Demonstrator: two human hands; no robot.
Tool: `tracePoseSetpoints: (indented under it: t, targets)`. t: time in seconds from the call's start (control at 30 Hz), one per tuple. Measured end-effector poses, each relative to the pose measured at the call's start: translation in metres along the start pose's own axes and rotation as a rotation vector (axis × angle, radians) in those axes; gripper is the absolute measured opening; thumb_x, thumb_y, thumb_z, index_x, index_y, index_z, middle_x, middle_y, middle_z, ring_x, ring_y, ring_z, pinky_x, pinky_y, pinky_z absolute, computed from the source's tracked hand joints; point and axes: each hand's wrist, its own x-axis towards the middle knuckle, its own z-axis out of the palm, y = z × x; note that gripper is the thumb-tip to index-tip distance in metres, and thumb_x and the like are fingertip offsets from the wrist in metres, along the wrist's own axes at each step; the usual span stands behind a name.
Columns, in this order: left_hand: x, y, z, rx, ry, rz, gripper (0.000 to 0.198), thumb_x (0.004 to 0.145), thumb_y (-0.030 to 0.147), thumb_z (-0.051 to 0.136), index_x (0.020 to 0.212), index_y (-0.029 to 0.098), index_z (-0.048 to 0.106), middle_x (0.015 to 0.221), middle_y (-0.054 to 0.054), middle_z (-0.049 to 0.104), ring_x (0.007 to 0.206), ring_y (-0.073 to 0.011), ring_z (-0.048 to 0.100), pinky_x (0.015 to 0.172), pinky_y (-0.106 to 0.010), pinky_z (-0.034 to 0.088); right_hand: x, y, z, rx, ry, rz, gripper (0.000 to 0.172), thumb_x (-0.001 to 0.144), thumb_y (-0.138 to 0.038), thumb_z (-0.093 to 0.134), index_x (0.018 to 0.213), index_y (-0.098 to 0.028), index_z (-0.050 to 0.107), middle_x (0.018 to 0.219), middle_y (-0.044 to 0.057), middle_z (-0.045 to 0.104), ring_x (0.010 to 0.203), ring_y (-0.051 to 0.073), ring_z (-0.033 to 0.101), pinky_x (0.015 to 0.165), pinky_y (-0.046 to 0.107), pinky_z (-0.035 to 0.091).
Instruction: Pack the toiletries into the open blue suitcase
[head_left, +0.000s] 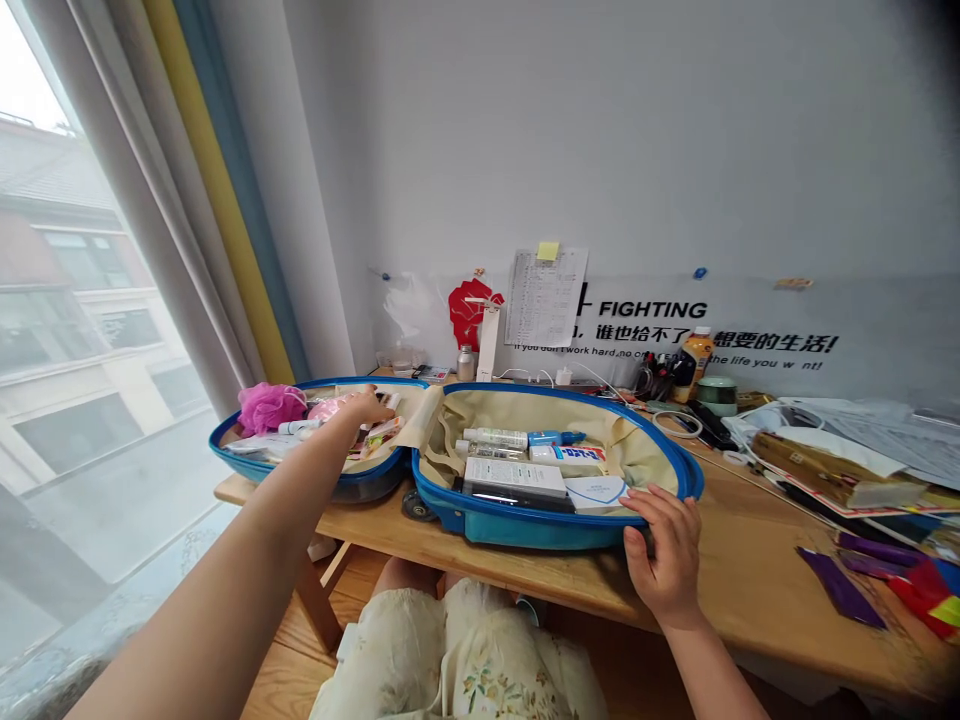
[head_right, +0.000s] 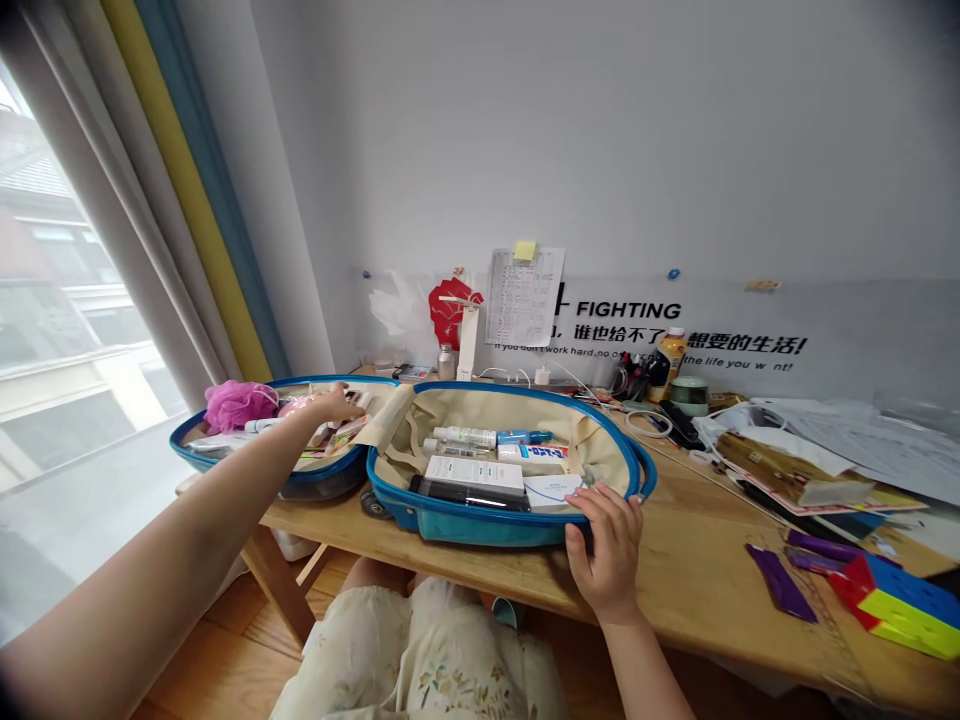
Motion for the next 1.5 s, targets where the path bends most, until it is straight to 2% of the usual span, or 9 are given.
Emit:
tracePoseSetpoints:
  t: [0.1,0.23,0.4,0.53,0.7,0.93,1.17,1.3,1.5]
  targets:
    - [-0.008,0.017,-0.016,-0.069,0.135,0.056,0.079,0.081,0.047,0.056,0.143,0.008,0.026,0.14,-0.03,0.045,0.133,-0.0425,0.043,0.104,-0.056,0.036,0.0,0.0,0.0,0.007,0.0,0.005,0.023,0.092,-0.03,0.043,0.105,-0.022,0.06,0.099,0.008,0.067,0.11,0.026,0.058,0.106,0.047,0.031]
    - [-0.033,0.074,-0.033,-0.201,0.182,0.353,0.08,0.081,0.05,0.058,0.145,0.019,0.022,0.146,-0.016,0.042,0.131,-0.0244,0.047,0.105,-0.034,0.04,-0.002,0.001,0.002,0.015,-0.001,0.017,0.023,0.092,-0.03,0.044,0.106,-0.022,0.06,0.1,0.008,0.067,0.112,0.026,0.058,0.107,0.047,0.031]
    - [-0.104,0.167,-0.019,-0.38,-0.318,1.017,0.094,0.072,0.042,0.072,0.146,0.016,0.021,0.138,-0.016,0.05,0.12,-0.0236,0.057,0.101,-0.034,0.045,-0.003,0.001,0.002,0.012,0.009,0.013,0.022,0.092,-0.029,0.044,0.106,-0.021,0.059,0.102,0.008,0.067,0.111,0.025,0.058,0.107,0.047,0.031]
    - [-0.157,0.221,0.008,-0.165,-0.425,1.119,0.091,0.074,0.042,0.071,0.147,0.015,0.023,0.144,-0.017,0.046,0.132,-0.0257,0.048,0.108,-0.035,0.04,-0.002,0.0,0.001,0.005,0.005,0.015,0.023,0.092,-0.028,0.044,0.107,-0.022,0.06,0.103,0.008,0.066,0.112,0.025,0.058,0.107,0.047,0.031]
    - [-0.181,0.247,0.034,-0.022,-0.469,1.115,0.089,0.075,0.045,0.072,0.146,0.014,0.028,0.144,-0.018,0.045,0.134,-0.0267,0.045,0.108,-0.035,0.039,0.0,-0.002,-0.002,-0.011,-0.015,0.002,0.022,0.093,-0.027,0.043,0.107,-0.021,0.059,0.102,0.008,0.066,0.112,0.024,0.057,0.108,0.046,0.03]
    - [-0.174,0.243,0.042,-0.06,-0.588,1.154,0.069,0.086,0.05,0.059,0.142,0.015,0.038,0.142,-0.014,0.05,0.131,-0.0227,0.048,0.107,-0.032,0.039,0.001,-0.003,-0.001,-0.006,-0.003,0.002,0.022,0.093,-0.03,0.043,0.106,-0.022,0.059,0.101,0.008,0.067,0.111,0.025,0.058,0.107,0.046,0.031]
    - [-0.147,0.221,0.017,-0.285,-0.206,0.992,0.044,0.095,0.043,0.043,0.133,0.021,0.053,0.137,-0.007,0.057,0.132,-0.0175,0.046,0.111,-0.029,0.035,-0.001,0.0,0.001,0.005,-0.003,0.014,0.023,0.093,-0.032,0.043,0.104,-0.022,0.06,0.1,0.008,0.067,0.111,0.025,0.058,0.107,0.047,0.03]
    - [-0.106,0.163,0.0,-0.286,-0.058,0.835,0.04,0.095,0.033,0.04,0.129,0.022,0.057,0.136,-0.006,0.057,0.13,-0.0193,0.047,0.112,-0.035,0.035,-0.001,-0.001,0.001,0.017,0.008,0.02,0.022,0.093,-0.032,0.044,0.103,-0.022,0.06,0.1,0.008,0.067,0.109,0.026,0.059,0.106,0.047,0.031]
    - [-0.046,0.034,-0.027,-0.127,0.078,0.513,0.051,0.082,0.012,0.035,0.126,0.018,0.06,0.133,-0.009,0.059,0.126,-0.0233,0.051,0.11,-0.037,0.038,0.0,0.0,0.001,0.007,-0.001,0.002,0.023,0.093,-0.032,0.043,0.104,-0.022,0.06,0.1,0.008,0.068,0.109,0.026,0.059,0.106,0.048,0.031]
